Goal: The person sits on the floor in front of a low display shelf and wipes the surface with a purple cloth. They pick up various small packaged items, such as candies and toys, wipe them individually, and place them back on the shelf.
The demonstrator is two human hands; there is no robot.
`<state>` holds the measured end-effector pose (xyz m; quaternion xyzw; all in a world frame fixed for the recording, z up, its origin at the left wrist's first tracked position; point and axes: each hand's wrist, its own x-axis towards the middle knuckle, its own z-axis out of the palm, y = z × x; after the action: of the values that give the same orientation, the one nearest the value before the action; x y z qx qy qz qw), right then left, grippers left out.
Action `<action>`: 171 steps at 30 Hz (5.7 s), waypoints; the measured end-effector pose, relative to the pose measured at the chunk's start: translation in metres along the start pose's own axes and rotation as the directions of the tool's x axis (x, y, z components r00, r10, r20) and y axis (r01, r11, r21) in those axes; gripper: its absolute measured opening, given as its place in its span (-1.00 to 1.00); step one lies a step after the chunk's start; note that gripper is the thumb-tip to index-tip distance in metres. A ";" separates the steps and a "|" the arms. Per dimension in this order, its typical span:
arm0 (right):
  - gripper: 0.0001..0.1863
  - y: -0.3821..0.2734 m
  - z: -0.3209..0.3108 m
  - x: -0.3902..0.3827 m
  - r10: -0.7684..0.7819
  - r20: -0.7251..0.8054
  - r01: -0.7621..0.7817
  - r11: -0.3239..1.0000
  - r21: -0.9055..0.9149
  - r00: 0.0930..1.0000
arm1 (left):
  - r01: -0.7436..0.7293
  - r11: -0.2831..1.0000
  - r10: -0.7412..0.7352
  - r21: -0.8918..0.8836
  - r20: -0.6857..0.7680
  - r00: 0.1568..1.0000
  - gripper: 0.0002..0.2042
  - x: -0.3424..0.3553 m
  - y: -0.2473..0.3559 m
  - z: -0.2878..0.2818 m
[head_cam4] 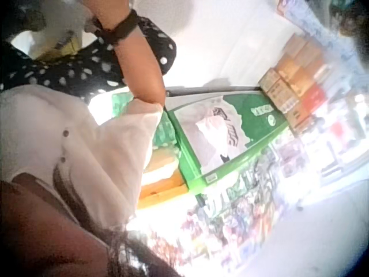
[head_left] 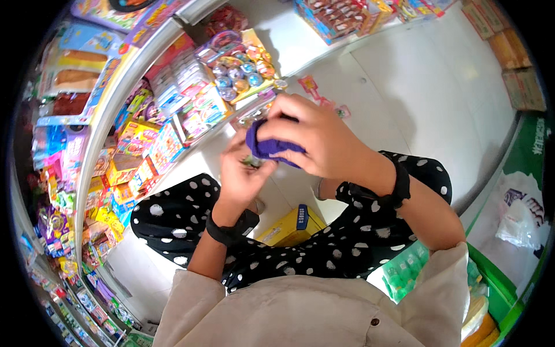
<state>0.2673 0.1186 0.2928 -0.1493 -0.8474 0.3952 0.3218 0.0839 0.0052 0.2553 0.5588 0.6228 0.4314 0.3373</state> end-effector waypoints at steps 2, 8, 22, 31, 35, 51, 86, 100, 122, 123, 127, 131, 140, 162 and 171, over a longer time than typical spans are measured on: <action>-0.67 -0.009 0.008 0.004 -0.121 0.090 0.132 0.982 -0.137 0.989 | 0.133 0.991 -0.133 0.007 0.039 0.990 -0.60 -0.008 0.025 -0.007; -0.74 -0.032 0.016 0.013 -0.172 0.110 0.193 0.958 -0.214 0.979 | 0.242 0.968 -0.247 0.062 0.096 0.964 -0.70 -0.027 0.052 -0.037; -0.76 -0.002 0.005 0.008 -0.149 0.150 0.177 0.966 -0.188 0.977 | 0.234 0.941 -0.246 -0.244 -0.019 0.969 -0.77 -0.034 0.054 -0.058; -0.79 0.020 -0.044 0.024 -0.015 -0.266 -0.070 0.949 -0.308 0.964 | 0.247 0.848 -0.185 0.470 -0.174 0.967 -0.74 -0.023 -0.125 -0.016; -0.79 0.019 -0.053 0.022 0.018 -0.290 -0.120 0.934 -0.336 0.957 | 0.251 0.807 -0.271 0.535 -0.042 0.962 -0.65 -0.024 -0.192 0.037; -0.78 0.028 -0.045 0.006 0.107 -0.254 -0.193 0.920 -0.342 0.961 | 0.273 0.655 -0.297 0.705 -0.092 0.950 -0.67 0.018 -0.277 0.051; -0.79 0.007 -0.139 0.003 0.415 -0.535 -0.423 0.899 0.116 0.736 | -0.220 0.597 0.037 0.771 0.247 0.968 -0.35 0.035 -0.219 0.119; -0.85 0.028 -0.159 -0.015 0.453 -0.640 -0.427 0.880 0.209 0.621 | 0.267 0.800 -0.315 0.537 -0.002 0.949 -0.41 0.131 -0.307 0.285; -0.75 0.070 -0.147 -0.025 0.316 -0.350 -0.426 0.852 -0.303 0.882 | -0.176 0.956 0.209 -0.233 0.125 0.970 -0.71 0.126 -0.089 0.160; -0.75 0.065 -0.142 -0.020 0.306 -0.295 -0.393 0.865 -0.310 0.905 | -0.137 0.949 0.182 -0.284 0.139 0.973 -0.73 0.120 -0.073 0.140; -0.71 0.036 -0.117 0.000 0.236 -0.168 -0.276 0.919 -0.282 0.957 | -0.171 0.924 0.187 -0.343 0.012 0.982 -0.74 0.094 -0.020 0.078; -0.74 -0.002 -0.095 0.014 0.114 -0.136 -0.142 0.967 -0.211 0.984 | -0.114 0.937 0.110 -0.330 -0.033 0.993 -0.75 0.059 0.021 0.034; -0.72 -0.048 -0.045 0.023 -0.094 -0.094 0.076 0.981 -0.179 0.991 | -0.453 0.890 0.456 0.046 -0.068 0.888 -0.75 0.023 0.048 -0.033; -0.92 -0.053 -0.014 0.026 0.179 0.022 -0.181 0.968 0.174 0.984 | -0.217 0.953 0.224 -0.210 0.009 0.975 -0.72 -0.027 0.028 -0.059; -0.84 -0.078 0.000 0.035 0.216 -0.018 -0.214 0.974 0.079 0.976 | -0.124 0.889 0.099 -0.440 -0.079 0.992 -0.75 -0.027 0.031 -0.051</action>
<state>0.2408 0.0866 0.3673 -0.2331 -0.8062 0.4579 0.2935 0.0546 -0.0292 0.3028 0.4899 0.4839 0.5957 0.4134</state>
